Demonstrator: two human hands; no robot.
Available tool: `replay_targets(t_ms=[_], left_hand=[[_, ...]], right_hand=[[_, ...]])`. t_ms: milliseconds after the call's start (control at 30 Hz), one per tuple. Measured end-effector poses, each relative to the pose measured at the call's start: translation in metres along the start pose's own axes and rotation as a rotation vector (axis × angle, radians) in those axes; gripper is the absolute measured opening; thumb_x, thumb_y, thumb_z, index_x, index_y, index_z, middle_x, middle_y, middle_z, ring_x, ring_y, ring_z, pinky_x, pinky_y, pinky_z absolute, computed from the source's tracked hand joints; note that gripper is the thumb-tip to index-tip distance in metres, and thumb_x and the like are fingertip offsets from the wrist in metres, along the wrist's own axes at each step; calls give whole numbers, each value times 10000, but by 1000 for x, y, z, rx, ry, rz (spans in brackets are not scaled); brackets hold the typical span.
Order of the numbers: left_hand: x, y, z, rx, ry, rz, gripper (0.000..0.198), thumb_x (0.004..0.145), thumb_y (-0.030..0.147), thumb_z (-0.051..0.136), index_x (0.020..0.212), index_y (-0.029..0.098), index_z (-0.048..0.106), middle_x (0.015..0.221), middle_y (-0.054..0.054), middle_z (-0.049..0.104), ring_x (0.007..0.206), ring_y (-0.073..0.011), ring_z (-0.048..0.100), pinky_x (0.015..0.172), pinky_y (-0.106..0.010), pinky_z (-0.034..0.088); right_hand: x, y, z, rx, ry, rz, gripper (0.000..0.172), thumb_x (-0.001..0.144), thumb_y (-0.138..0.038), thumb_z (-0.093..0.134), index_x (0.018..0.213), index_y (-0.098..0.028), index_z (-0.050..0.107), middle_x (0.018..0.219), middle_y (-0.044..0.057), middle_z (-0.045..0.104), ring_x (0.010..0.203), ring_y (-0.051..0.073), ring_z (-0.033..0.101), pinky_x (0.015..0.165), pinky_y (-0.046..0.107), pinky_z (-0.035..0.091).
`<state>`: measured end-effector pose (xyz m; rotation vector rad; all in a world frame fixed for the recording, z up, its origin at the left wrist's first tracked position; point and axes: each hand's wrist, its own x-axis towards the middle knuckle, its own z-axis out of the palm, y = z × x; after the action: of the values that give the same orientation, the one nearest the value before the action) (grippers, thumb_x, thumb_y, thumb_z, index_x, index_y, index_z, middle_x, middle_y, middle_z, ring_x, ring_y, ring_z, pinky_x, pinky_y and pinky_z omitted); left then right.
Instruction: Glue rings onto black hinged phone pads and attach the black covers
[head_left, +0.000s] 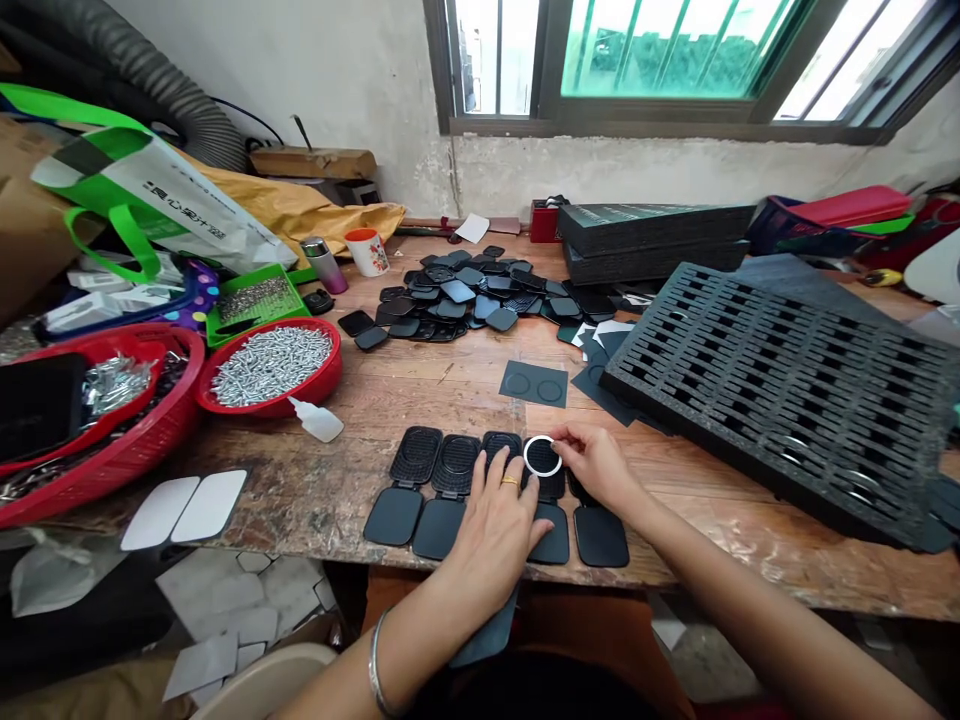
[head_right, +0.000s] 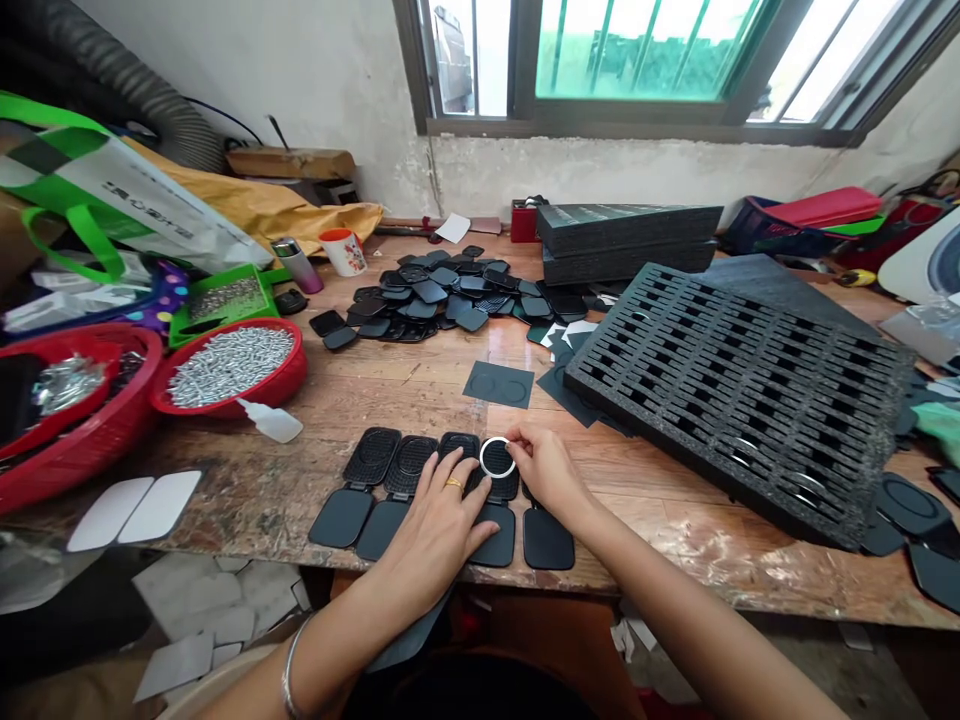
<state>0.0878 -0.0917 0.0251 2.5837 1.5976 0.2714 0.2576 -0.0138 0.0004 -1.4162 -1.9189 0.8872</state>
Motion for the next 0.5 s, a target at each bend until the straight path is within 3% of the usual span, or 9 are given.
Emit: replay_targets(t_ms=[133,400,500], left_hand=[[2,0,-1,-3,-24,39,441,865,389,563,1215,122,568,1270,-115,563,1320,-337,338,1122,-542,201],[4,-3,6,53,-36,98,441,887,396,525,1203,92,572,1237,-133,594,1312,-319,361,1130,-545,157],[4,-2,4,66,-36,100,425,889,386,524,1199,100,571,1230,-132,595,1299,-324,377,1123,-554,166]], right_hand=[[-5,-2,-1,-230,-6,-107,249,858,-150,456,937,-176,691,889,87,595,883,206,562,803,333,454],[-22,-13,3,-572,-103,-245,354,776,-45,507,1116,-60,607,1091,203,552,1069,311,439,873,413,414],[-18,-10,3,-576,-100,-247,300,818,-49,464,1068,-90,624,1051,170,564,1023,273,468,870,385,424]])
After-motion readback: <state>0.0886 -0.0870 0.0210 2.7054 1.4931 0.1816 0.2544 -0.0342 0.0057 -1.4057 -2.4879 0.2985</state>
